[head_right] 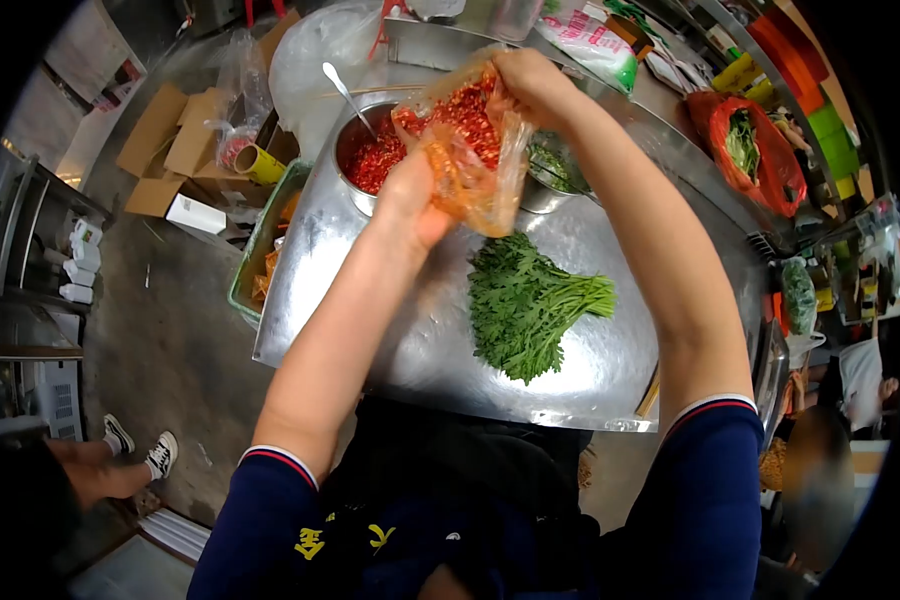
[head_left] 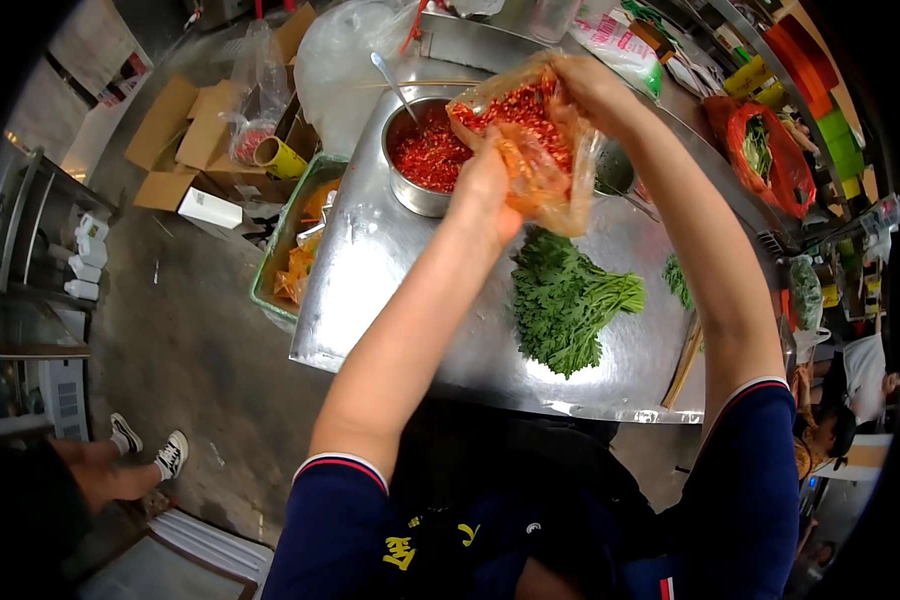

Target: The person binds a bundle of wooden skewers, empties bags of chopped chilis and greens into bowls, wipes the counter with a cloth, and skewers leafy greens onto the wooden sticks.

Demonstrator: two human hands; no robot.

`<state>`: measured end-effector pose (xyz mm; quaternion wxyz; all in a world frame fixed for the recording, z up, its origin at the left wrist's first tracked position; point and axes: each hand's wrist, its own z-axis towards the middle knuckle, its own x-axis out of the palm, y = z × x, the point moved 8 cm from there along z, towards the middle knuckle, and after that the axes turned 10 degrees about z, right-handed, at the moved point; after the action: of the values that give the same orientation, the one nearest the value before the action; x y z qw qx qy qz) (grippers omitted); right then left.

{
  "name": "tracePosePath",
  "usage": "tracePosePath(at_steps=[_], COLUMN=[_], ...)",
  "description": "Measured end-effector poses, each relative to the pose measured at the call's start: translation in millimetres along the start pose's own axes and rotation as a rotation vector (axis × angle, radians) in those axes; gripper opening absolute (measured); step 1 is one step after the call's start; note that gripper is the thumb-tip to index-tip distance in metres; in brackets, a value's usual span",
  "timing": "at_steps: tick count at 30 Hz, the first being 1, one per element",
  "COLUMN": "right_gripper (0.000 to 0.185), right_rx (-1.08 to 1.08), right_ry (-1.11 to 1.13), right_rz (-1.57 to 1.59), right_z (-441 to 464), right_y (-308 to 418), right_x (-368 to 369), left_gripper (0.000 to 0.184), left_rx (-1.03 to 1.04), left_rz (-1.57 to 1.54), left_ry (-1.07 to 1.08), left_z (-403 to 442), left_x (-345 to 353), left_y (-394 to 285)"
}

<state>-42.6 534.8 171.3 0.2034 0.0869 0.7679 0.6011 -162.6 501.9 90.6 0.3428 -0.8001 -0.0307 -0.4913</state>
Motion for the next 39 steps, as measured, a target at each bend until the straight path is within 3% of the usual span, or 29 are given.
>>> tracePosePath(at_steps=[3, 6, 8, 12, 13, 14, 16, 18, 19, 22, 23, 26, 29, 33, 36, 39], right_gripper=[0.024, 0.026, 0.026, 0.034, 0.036, 0.037, 0.036, 0.035, 0.032, 0.031, 0.031, 0.031, 0.024, 0.024, 0.026, 0.046], right_rx=[0.03, 0.008, -0.054, 0.04, 0.094, 0.151, 0.188, 0.297, 0.304, 0.261, 0.221, 0.057, -0.107, -0.192, -0.227, -0.204], right_ry=[-0.074, -0.063, -0.05, 0.016, 0.088, 0.161, 0.3, 0.356, 0.349, 0.267, 0.32, 0.292, 0.289, 0.298, 0.287, 0.496], right_rz=[0.206, 0.261, 0.322, 0.444, 0.445, 0.446, 0.379, 0.479, 0.455, 0.197, 0.116, -0.06, -0.173, -0.059, 0.066, 0.249], right_z=[-4.5, -15.8, -33.0, -94.8, -107.8, -120.5, -128.7, -135.1, -127.2, -120.2, -116.2, -128.5, -126.9, -136.0, -140.9, -162.8], right_y=[-17.6, -19.1, -15.9, -8.7, -13.4, -20.4, -45.2, -78.4, -98.1, -105.6, -106.0, -67.8, -44.3, -3.0, 23.8, 45.6], right_x=[-8.0, -11.4, -19.5, 6.4, 17.9, 30.2, 57.7, 82.7, 89.6, 83.9, 78.3, 58.8, 45.7, 47.3, 57.2, 111.8], left_gripper=[0.035, 0.024, 0.029, 0.027, 0.028, 0.027, 0.027, 0.027, 0.027, 0.027, 0.025, 0.023, 0.024, 0.02, 0.012, 0.021], left_rx=[-0.002, -0.022, -0.008, -0.035, -0.119, -0.119, -0.156, -0.217, -0.261, -0.235, -0.231, -0.197, -0.203, -0.133, 0.097, 0.243], left_rz=[0.122, 0.331, 0.414, 0.506, 0.514, 0.461, 0.556, 0.51, 0.427, 0.454, 0.471, 0.823, 1.228, 1.849, 1.66, 1.273], left_ry=[0.077, -0.107, -0.1, -0.068, -0.032, -0.173, -0.207, -0.139, -0.099, -0.436, -0.397, -0.362, -0.481, -0.683, -0.713, -0.413], left_z=[2.5, -16.3, -44.7, -99.7, -115.1, -130.3, -157.9, -158.4, -160.4, -172.6, -179.0, -202.8, -227.5, -253.9, -267.9, -250.4], left_x=[-6.4, -17.6, -11.6, -21.0, -29.7, -42.7, -48.2, -118.8, -136.9, -185.4, -188.2, -159.1, -161.1, -123.0, -79.2, -38.6], left_y=[-7.5, -19.2, -36.5, -62.7, -65.5, -66.8, -62.7, -52.9, -43.1, -38.7, -43.9, -73.9, -110.7, -165.1, -195.0, -192.7])
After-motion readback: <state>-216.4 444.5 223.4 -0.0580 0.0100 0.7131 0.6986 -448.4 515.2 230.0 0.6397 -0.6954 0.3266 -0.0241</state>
